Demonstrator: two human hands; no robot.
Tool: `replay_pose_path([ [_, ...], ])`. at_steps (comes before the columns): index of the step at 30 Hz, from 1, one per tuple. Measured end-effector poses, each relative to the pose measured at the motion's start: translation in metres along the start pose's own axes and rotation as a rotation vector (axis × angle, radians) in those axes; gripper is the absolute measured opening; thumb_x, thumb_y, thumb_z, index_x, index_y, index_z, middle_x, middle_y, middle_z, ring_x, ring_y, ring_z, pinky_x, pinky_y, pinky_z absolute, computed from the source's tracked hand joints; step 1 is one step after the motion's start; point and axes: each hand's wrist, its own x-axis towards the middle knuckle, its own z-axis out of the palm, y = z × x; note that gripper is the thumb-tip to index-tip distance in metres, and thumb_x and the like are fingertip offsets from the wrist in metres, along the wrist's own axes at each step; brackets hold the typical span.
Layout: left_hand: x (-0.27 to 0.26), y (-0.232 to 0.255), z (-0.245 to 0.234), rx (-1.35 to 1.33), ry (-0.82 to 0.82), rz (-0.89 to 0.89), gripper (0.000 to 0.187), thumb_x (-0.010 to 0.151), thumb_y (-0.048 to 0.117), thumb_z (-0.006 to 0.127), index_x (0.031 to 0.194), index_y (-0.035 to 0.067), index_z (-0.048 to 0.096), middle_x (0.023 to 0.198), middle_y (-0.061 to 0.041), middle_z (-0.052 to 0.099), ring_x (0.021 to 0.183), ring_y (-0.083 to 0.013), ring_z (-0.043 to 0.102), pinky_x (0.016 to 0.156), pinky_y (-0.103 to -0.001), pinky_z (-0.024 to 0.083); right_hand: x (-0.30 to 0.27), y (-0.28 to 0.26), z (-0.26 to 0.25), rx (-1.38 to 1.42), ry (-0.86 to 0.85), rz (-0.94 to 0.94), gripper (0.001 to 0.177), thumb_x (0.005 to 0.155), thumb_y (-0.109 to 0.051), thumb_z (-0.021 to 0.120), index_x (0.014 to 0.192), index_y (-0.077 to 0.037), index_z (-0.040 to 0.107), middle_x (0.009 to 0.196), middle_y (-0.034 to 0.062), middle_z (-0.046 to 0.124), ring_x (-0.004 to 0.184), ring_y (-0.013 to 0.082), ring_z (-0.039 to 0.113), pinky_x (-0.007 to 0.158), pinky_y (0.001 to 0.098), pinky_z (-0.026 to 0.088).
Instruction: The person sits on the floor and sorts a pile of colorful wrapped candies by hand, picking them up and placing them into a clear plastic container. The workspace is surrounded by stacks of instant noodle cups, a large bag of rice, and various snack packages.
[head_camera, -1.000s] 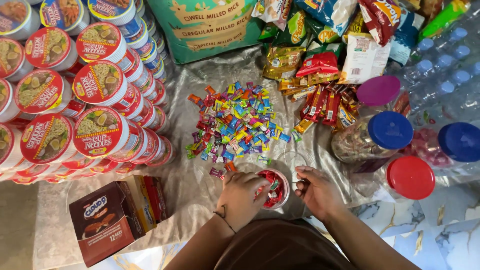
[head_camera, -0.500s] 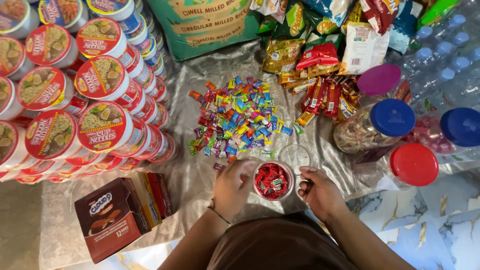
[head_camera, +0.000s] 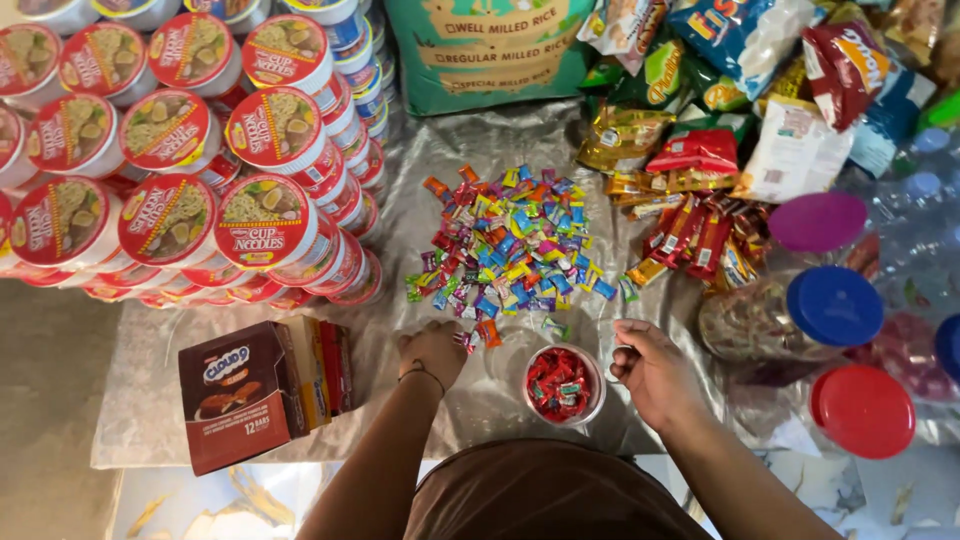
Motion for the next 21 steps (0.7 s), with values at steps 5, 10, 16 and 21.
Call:
replay_pose_path([
  [5, -0.013, 0.025, -0.014, 0.003, 0.012, -0.031, 0.045, 0.084, 0.033, 0.069, 0.127, 0.024, 0.064, 0.127, -0.007, 0.061, 0.114, -0.0274, 0.064, 0.103, -0.049, 0.038, 0.033, -0.011, 0.008, -0.076, -0.062, 0.005, 0.018, 0.091, -0.013, 0.066, 0.108, -0.007, 0.065, 0.086, -0.0002, 0.061, 0.07, 0.0121, 0.054, 0.067, 0.0304, 0.048],
  [10, -0.009, 0.034, 0.001, -0.083, 0.051, -0.032, 0.044, 0.083, 0.037, 0.072, 0.124, 0.024, 0.066, 0.126, -0.006, 0.059, 0.114, -0.0281, 0.062, 0.104, -0.048, 0.037, 0.069, -0.006, 0.021, -0.181, -0.145, 0.051, 0.017, 0.093, -0.013, 0.066, 0.109, -0.008, 0.066, 0.083, 0.0, 0.058, 0.07, 0.0117, 0.053, 0.066, 0.0291, 0.046],
  [16, -0.012, 0.046, -0.004, -0.168, 0.109, -0.01, 0.034, 0.079, 0.034, 0.073, 0.112, 0.027, 0.073, 0.126, -0.003, 0.06, 0.114, -0.0287, 0.061, 0.103, -0.045, 0.039, 0.115, 0.003, 0.093, -0.541, -0.344, 0.015, 0.022, 0.093, -0.018, 0.07, 0.108, -0.003, 0.073, 0.079, 0.0024, 0.063, 0.068, 0.0113, 0.056, 0.061, 0.0282, 0.044],
  [21, -0.016, 0.056, -0.011, -0.575, 0.283, -0.133, 0.027, 0.084, 0.034, 0.071, 0.108, 0.021, 0.07, 0.105, -0.004, 0.073, 0.094, -0.028, 0.07, 0.096, -0.047, 0.042, 0.167, 0.035, 0.154, -1.16, -0.65, -0.343, 0.02, 0.09, -0.022, 0.071, 0.104, -0.008, 0.074, 0.088, -0.0011, 0.075, 0.08, 0.0143, 0.069, 0.073, 0.0304, 0.055],
])
